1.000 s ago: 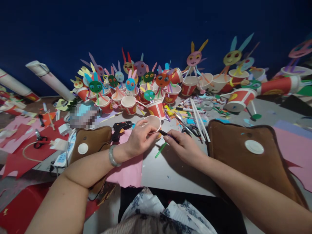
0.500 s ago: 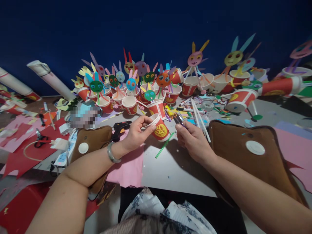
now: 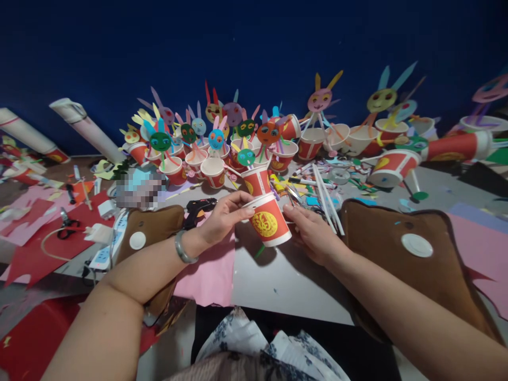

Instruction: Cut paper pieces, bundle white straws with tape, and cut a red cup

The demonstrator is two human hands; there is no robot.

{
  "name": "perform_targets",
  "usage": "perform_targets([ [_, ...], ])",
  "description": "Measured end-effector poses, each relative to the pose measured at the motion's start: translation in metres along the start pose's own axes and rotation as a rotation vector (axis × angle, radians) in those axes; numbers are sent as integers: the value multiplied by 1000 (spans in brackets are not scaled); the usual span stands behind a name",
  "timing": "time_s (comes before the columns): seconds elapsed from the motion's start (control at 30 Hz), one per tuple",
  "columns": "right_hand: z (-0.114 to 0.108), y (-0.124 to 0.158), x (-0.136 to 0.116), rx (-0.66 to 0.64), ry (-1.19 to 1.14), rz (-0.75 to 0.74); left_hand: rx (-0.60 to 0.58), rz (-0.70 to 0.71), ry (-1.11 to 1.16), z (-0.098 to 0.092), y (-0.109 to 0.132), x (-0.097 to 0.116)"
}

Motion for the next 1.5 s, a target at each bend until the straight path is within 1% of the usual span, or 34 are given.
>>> perform_targets([
  [0.1, 5, 5, -1, -123, -7, 63, 5, 22, 10, -1, 0, 1],
  [0.17, 8, 8, -2, -157, -10, 69, -13, 47, -21, -1, -1, 2],
  [0.27, 10, 11, -4, -147, -3, 29, -52, 120, -107, -1, -2, 2],
  [0.33, 10, 12, -5, -127, -11, -3, -43, 155, -150, -1, -3, 2],
  [0.4, 10, 12, -5, -113, -24, -15, -27, 156, -149, -1, -3, 0],
  [0.5, 9, 11, -6, -117, -51, 3, -58, 138, -132, 2, -1, -1],
  [0.57, 8, 11, -6, -134, -66, 6, -90, 142, -145, 3, 0, 0],
  [0.67, 7, 10, -5, -177, -73, -15, -107, 164, -190, 3, 2, 0],
  [0.9, 9, 8, -4, -291, -92, -40, -70, 260, -271, 2, 5, -2],
  [1.03, 11, 8, -6, -293, -83, -42, -52, 253, -284, 3, 5, -2],
  [1.27, 11, 8, -6, -321, -68, -54, -64, 258, -302, 3, 5, -1],
  [1.5, 9, 7, -3, -287, -45, -50, -75, 239, -311, 4, 6, 1],
])
Point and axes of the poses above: each hand's wrist, its own y-axis away from the middle knuckle, its own z-axis out of the palm, x = y × z, the point moved 2 cm from there along -y, towards the middle knuckle, and after that the axes turned 6 degrees about z, right-handed, at the moved point
